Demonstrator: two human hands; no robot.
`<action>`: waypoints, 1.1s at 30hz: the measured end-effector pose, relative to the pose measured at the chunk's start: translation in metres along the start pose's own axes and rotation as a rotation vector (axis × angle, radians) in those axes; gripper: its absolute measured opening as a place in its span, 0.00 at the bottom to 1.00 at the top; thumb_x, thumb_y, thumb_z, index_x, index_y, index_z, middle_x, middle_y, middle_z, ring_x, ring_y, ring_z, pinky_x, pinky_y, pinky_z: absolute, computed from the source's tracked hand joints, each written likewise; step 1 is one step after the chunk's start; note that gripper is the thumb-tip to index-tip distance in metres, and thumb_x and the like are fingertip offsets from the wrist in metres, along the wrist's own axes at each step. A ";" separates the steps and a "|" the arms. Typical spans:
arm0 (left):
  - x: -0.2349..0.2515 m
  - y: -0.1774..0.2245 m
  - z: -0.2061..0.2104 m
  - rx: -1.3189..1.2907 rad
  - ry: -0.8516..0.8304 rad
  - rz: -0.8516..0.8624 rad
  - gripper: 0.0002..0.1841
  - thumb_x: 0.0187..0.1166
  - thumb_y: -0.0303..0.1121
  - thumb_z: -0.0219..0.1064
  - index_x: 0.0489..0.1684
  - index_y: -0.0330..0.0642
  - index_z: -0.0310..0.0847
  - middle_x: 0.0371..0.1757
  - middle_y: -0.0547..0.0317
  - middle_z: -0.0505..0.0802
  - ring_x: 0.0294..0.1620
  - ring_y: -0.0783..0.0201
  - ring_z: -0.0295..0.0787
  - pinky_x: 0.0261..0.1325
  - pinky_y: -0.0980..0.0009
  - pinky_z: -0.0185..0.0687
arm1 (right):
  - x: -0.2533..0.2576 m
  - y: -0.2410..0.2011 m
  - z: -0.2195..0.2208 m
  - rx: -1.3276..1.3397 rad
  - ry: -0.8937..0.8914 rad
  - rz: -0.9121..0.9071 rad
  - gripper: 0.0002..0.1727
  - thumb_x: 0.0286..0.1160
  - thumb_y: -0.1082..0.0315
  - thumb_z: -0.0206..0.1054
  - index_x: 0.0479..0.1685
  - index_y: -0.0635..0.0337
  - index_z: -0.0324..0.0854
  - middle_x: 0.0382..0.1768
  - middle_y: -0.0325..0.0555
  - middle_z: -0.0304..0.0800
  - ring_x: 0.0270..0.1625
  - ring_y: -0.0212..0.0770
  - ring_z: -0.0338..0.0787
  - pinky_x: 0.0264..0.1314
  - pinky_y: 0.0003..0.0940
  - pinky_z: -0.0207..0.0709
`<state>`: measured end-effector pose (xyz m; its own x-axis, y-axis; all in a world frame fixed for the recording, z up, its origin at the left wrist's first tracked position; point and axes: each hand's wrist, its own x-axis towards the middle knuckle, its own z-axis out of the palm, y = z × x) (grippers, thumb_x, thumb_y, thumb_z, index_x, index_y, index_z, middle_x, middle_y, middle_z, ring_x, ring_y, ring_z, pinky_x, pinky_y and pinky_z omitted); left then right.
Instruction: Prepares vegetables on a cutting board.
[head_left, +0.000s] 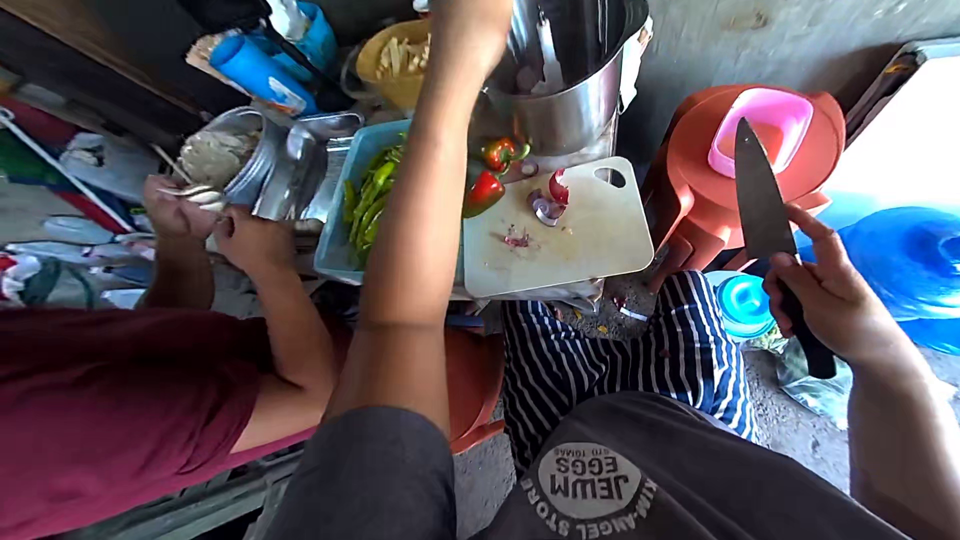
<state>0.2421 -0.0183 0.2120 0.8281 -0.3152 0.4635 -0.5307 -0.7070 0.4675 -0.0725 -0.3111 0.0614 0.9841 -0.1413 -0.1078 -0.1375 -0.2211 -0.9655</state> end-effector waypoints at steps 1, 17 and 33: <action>-0.034 0.024 -0.015 0.074 -0.124 -0.016 0.13 0.82 0.34 0.66 0.49 0.30 0.86 0.43 0.41 0.91 0.45 0.53 0.89 0.54 0.52 0.84 | 0.001 0.001 0.001 -0.002 -0.001 0.001 0.32 0.93 0.62 0.47 0.94 0.42 0.46 0.23 0.35 0.75 0.12 0.26 0.77 0.12 0.22 0.76; -0.169 0.007 0.031 0.029 -0.504 -0.048 0.11 0.83 0.31 0.67 0.52 0.30 0.86 0.48 0.38 0.93 0.53 0.44 0.92 0.62 0.46 0.83 | 0.015 -0.013 0.035 -0.038 -0.150 -0.061 0.31 0.92 0.62 0.50 0.93 0.40 0.51 0.19 0.33 0.75 0.11 0.25 0.76 0.13 0.20 0.75; -0.123 -0.009 -0.007 0.469 -0.440 -0.506 0.37 0.77 0.42 0.75 0.76 0.22 0.67 0.67 0.21 0.82 0.74 0.25 0.76 0.74 0.31 0.69 | 0.001 -0.024 0.043 -0.021 -0.236 0.084 0.33 0.92 0.64 0.50 0.94 0.38 0.44 0.21 0.37 0.75 0.12 0.28 0.78 0.13 0.23 0.77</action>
<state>0.1443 0.0313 0.1558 0.9940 -0.0374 -0.1024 -0.0237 -0.9909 0.1322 -0.0630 -0.2650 0.0741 0.9678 0.0681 -0.2423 -0.2200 -0.2386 -0.9459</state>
